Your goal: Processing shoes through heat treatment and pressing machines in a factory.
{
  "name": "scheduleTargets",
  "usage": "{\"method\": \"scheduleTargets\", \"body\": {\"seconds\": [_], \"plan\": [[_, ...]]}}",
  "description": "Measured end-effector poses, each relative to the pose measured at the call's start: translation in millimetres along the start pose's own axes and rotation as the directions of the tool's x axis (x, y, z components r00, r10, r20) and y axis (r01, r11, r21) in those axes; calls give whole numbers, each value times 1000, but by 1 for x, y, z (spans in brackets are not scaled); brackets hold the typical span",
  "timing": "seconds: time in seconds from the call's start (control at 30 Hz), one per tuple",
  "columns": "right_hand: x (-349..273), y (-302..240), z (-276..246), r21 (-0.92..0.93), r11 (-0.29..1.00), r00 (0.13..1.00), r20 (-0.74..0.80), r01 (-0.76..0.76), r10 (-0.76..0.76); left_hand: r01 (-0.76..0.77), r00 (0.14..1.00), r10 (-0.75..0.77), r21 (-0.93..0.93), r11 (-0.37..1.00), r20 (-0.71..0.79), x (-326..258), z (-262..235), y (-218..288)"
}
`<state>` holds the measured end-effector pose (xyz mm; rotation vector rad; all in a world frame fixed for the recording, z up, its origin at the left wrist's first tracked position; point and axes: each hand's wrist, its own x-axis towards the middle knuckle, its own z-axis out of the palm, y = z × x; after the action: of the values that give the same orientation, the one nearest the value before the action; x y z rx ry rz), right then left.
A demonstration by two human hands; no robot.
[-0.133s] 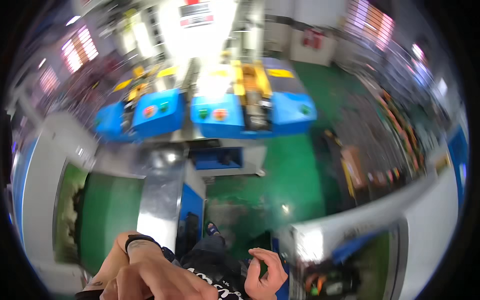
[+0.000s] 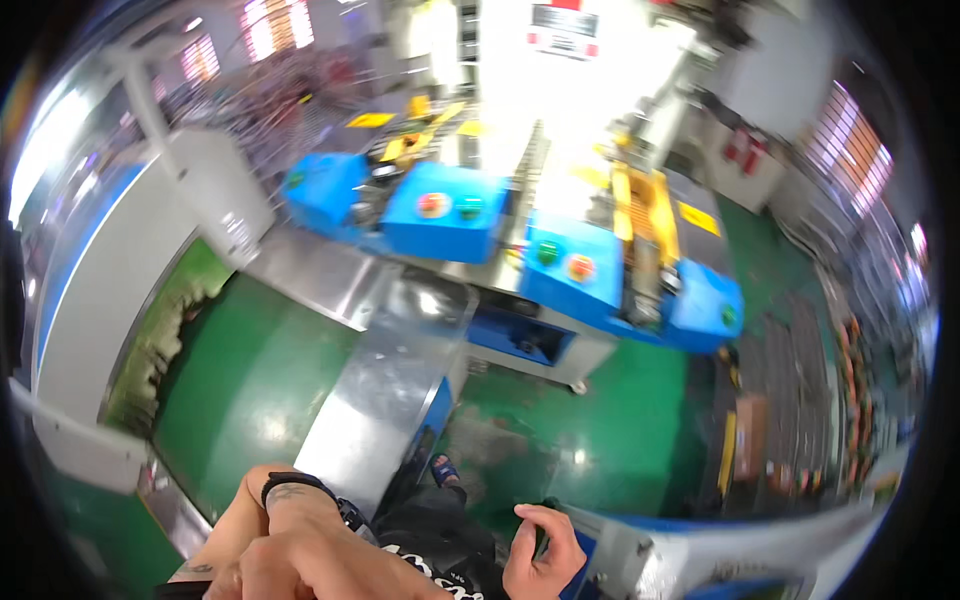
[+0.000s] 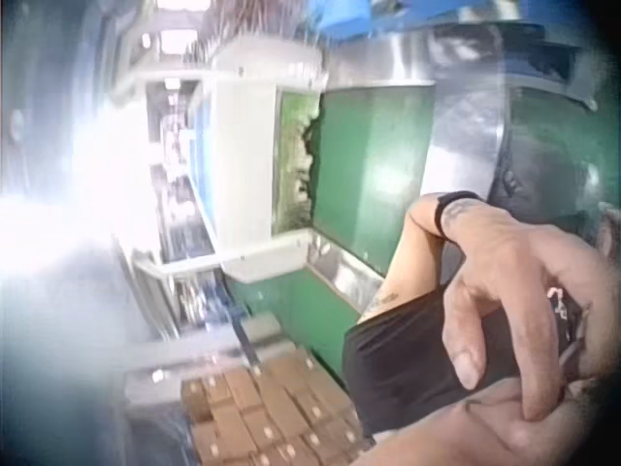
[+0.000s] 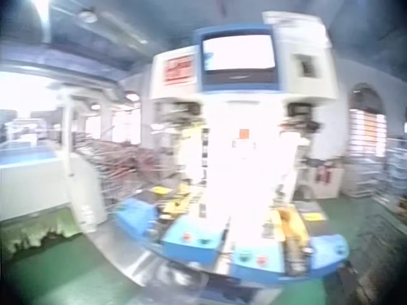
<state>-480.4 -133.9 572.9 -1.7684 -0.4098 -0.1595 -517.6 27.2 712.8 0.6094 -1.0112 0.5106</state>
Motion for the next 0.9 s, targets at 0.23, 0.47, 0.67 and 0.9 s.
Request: {"method": "scheduleTargets", "body": {"seconds": [0.23,0.47,0.67,0.9], "plan": [[43,-47,164,-39,943,731,642,331,-230,2,972,63,277,961,-227,-43,-50,193],[38,-97,338,307,807,-79,947,505,-311,920,27,864,351,175,-502,-336,-185,279],[-46,-89,490,331,893,-446,878,305,-173,933,109,938,-293,-211,-329,-492,-159,376],[-181,-42,793,757,502,-731,609,419,-308,790,8,929,-567,-233,-370,-572,-172,384]]}}
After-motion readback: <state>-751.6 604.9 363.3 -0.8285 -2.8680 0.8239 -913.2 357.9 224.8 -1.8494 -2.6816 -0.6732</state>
